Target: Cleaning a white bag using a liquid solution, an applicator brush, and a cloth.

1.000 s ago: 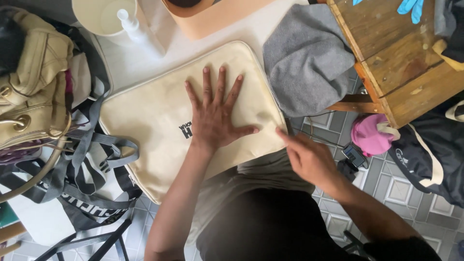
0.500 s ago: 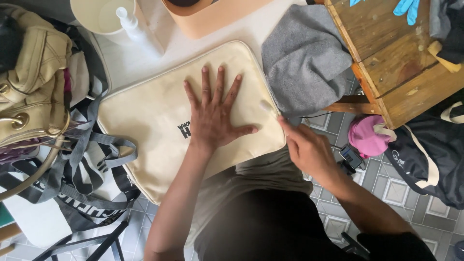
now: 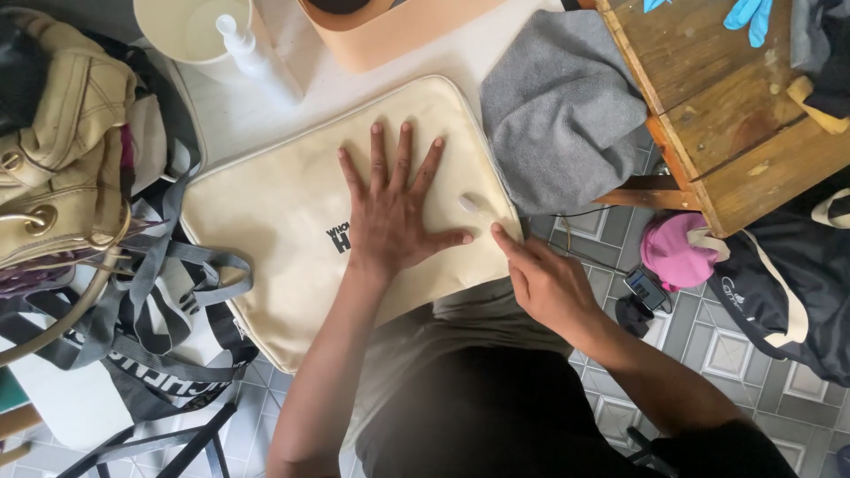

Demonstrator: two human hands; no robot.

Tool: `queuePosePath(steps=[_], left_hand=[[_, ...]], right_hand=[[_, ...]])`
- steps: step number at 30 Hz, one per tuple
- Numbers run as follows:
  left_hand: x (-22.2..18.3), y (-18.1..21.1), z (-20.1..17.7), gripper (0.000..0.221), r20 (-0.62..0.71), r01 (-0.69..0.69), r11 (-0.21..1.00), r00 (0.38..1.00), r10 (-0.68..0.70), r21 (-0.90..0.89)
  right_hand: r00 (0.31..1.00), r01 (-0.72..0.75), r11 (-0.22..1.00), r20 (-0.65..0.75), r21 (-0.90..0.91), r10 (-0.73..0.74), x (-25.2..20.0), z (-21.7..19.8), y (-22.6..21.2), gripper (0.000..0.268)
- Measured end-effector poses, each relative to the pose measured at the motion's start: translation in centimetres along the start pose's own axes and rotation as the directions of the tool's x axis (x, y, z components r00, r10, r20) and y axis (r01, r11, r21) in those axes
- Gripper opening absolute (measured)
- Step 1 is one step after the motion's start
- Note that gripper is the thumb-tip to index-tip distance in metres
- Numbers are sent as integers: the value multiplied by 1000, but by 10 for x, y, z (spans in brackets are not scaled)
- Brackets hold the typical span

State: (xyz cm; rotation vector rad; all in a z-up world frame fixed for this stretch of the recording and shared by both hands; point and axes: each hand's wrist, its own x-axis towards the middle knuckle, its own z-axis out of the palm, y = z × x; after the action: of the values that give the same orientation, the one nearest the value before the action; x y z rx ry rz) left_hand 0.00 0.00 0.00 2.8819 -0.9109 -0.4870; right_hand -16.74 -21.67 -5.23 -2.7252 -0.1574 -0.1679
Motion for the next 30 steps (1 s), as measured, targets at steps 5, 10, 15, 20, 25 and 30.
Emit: queuePosePath(steps=[5, 10, 15, 20, 25, 30], left_hand=[[1, -1, 0, 126, 0, 3, 1000, 1000, -3, -7], [0, -1, 1, 126, -10, -2, 1000, 1000, 2, -23], [0, -1, 0, 127, -6, -9, 1000, 1000, 9, -25], [-1, 0, -3, 126, 4, 14, 999, 1000, -13, -42], [-2, -1, -2, 127, -15, 10, 1000, 1000, -10, -29], [-2, -2, -1, 126, -18, -1, 1000, 1000, 0, -27]], right_hand=[[999, -29, 999, -31, -14, 28, -1, -2, -4, 53], [998, -20, 999, -54, -35, 18, -10, -2, 4, 49], [1000, -15, 1000, 3, -17, 15, -12, -11, -4, 50], [1000, -8, 999, 10, -46, 9, -21, -8, -3, 47], [1000, -16, 994, -17, -105, 15, -13, -16, -2, 47], [998, -25, 997, -57, -76, 21, -8, -22, 4, 45]])
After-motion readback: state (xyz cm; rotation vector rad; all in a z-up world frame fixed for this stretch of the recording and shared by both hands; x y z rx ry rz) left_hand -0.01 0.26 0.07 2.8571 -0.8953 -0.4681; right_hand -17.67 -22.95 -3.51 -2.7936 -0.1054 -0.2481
